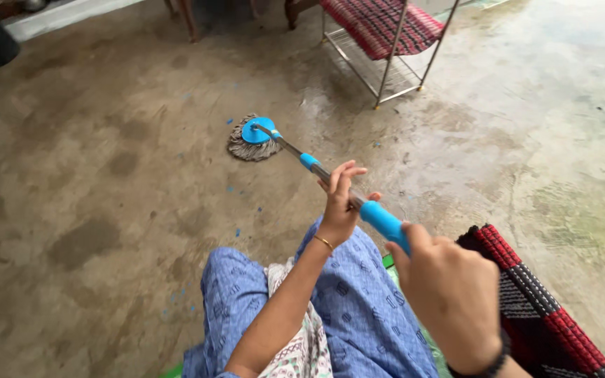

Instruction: The person assembles a mop by connecting sections of the handle and attaching the mop head while sitting on the floor.

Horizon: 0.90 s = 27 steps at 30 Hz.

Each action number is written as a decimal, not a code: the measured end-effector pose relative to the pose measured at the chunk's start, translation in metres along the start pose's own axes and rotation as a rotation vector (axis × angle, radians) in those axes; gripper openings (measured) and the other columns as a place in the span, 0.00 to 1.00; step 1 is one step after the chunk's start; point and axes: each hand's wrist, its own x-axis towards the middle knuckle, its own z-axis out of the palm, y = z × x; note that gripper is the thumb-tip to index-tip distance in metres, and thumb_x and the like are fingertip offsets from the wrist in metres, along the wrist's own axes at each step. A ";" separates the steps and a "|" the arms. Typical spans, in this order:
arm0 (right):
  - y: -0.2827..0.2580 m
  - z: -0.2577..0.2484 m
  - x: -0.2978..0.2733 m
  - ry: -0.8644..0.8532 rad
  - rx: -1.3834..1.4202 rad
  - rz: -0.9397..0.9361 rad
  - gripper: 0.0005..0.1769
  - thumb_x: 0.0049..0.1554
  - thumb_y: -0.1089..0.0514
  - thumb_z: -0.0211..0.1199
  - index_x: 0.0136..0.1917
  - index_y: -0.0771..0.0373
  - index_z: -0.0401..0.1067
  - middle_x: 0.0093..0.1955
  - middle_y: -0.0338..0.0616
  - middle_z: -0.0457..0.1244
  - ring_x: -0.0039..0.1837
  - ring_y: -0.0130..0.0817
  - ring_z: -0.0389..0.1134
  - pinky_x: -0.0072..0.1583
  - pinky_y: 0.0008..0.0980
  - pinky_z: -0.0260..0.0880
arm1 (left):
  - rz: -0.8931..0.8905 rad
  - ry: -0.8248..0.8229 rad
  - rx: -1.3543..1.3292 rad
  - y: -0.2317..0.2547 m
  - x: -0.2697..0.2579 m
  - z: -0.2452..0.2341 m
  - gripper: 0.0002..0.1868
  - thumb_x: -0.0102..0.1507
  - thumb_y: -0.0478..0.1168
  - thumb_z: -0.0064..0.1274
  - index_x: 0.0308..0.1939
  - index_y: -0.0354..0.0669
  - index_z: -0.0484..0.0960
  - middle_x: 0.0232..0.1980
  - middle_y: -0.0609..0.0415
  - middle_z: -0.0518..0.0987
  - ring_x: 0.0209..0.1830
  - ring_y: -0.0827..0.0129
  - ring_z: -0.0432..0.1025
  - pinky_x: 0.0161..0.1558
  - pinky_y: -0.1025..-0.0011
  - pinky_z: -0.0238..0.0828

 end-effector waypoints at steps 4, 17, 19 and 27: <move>-0.040 0.045 0.022 0.039 0.049 -0.039 0.18 0.58 0.41 0.60 0.47 0.57 0.73 0.29 0.47 0.67 0.29 0.46 0.71 0.30 0.41 0.69 | -0.070 -0.120 0.056 -0.044 0.021 -0.030 0.27 0.60 0.50 0.65 0.60 0.47 0.76 0.72 0.43 0.66 0.74 0.45 0.57 0.75 0.46 0.47; -0.158 0.226 0.081 0.073 0.150 -0.402 0.23 0.54 0.64 0.58 0.63 0.73 0.69 0.35 0.56 0.66 0.32 0.44 0.72 0.32 0.35 0.72 | -0.194 -0.032 0.148 -0.090 -0.027 -0.143 0.28 0.63 0.32 0.55 0.68 0.41 0.72 0.73 0.43 0.71 0.74 0.50 0.65 0.71 0.60 0.64; -0.166 0.258 0.096 0.102 0.141 -0.422 0.24 0.54 0.64 0.59 0.64 0.72 0.69 0.36 0.57 0.65 0.33 0.45 0.72 0.32 0.36 0.73 | -0.226 -0.064 0.205 -0.094 -0.035 -0.149 0.26 0.66 0.31 0.53 0.69 0.43 0.73 0.74 0.44 0.71 0.75 0.51 0.65 0.71 0.61 0.64; -0.125 0.323 0.120 -0.050 0.180 -0.315 0.25 0.57 0.62 0.59 0.68 0.63 0.64 0.37 0.58 0.65 0.34 0.52 0.72 0.33 0.42 0.73 | -0.283 -0.266 0.190 -0.100 -0.041 -0.125 0.35 0.57 0.26 0.55 0.70 0.45 0.71 0.74 0.47 0.70 0.77 0.51 0.61 0.74 0.61 0.59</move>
